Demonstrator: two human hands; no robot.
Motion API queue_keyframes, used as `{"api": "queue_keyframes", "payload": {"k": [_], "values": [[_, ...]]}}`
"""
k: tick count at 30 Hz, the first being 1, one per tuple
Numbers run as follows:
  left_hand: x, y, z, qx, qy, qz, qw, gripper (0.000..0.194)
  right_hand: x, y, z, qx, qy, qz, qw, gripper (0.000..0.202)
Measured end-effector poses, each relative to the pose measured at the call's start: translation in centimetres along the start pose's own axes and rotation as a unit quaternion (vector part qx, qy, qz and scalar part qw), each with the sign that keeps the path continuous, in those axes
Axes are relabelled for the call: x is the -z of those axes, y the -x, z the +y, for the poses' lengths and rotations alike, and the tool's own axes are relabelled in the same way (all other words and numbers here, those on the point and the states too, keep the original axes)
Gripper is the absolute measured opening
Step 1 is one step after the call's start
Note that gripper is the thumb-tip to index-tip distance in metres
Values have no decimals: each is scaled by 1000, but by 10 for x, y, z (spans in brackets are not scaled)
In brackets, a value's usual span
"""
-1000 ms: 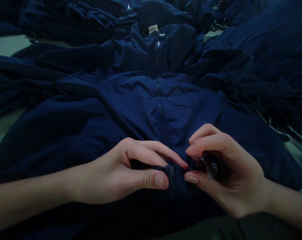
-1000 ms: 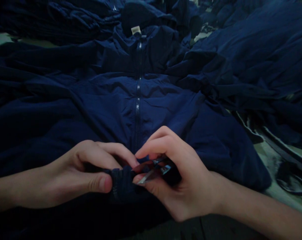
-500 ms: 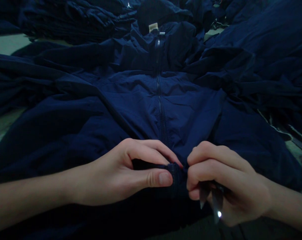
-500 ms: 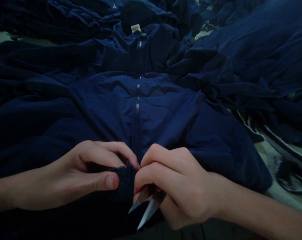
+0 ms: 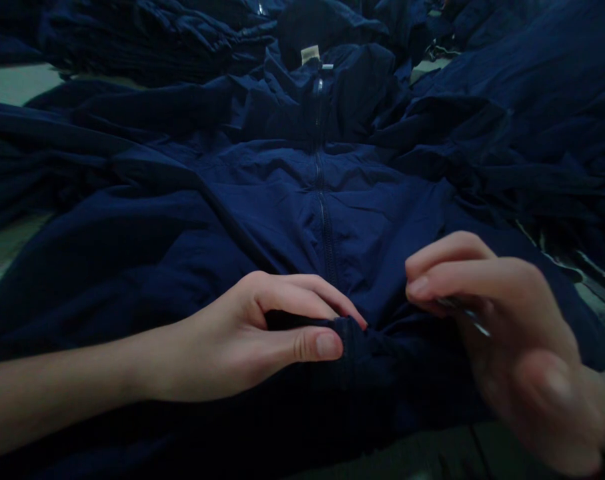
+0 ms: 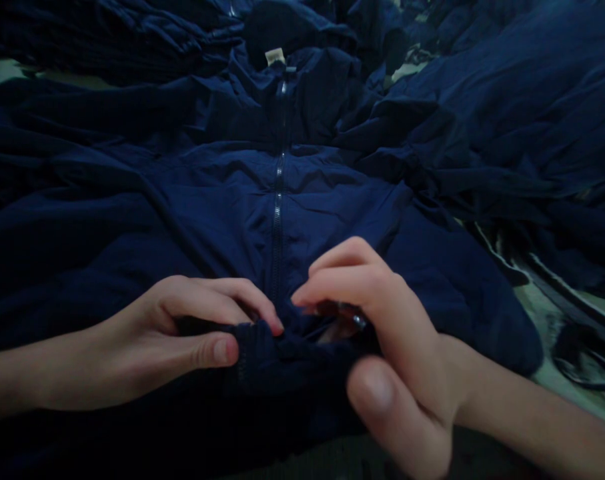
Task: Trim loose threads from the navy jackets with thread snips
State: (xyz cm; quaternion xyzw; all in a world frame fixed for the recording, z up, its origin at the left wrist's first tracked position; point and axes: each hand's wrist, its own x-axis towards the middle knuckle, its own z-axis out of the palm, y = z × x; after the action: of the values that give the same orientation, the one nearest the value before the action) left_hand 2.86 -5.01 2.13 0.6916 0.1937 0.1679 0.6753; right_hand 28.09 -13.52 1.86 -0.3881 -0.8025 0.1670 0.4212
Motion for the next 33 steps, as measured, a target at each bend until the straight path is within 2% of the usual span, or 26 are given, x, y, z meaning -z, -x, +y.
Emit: {"api": "queue_keyframes", "payload": {"k": [5, 11, 24, 30, 33], "values": [[1, 1, -3, -10, 13, 0, 1000, 12, 5, -11, 7, 48, 67, -77, 994, 28], [1, 2, -5, 0, 18, -10, 1000, 14, 4, -8, 3, 87, 94, -83, 988, 27], [0, 0, -5, -3, -2, 2, 1000, 13, 4, -7, -2, 101, 126, -98, 982, 30], [-1, 3, -3, 7, -2, -1, 1000, 13, -4, 0, -7, 40, 138, -62, 988, 27], [-1, 3, -3, 9, -2, -3, 1000, 14, -7, 1, -7, 53, 142, -71, 986, 26]]}}
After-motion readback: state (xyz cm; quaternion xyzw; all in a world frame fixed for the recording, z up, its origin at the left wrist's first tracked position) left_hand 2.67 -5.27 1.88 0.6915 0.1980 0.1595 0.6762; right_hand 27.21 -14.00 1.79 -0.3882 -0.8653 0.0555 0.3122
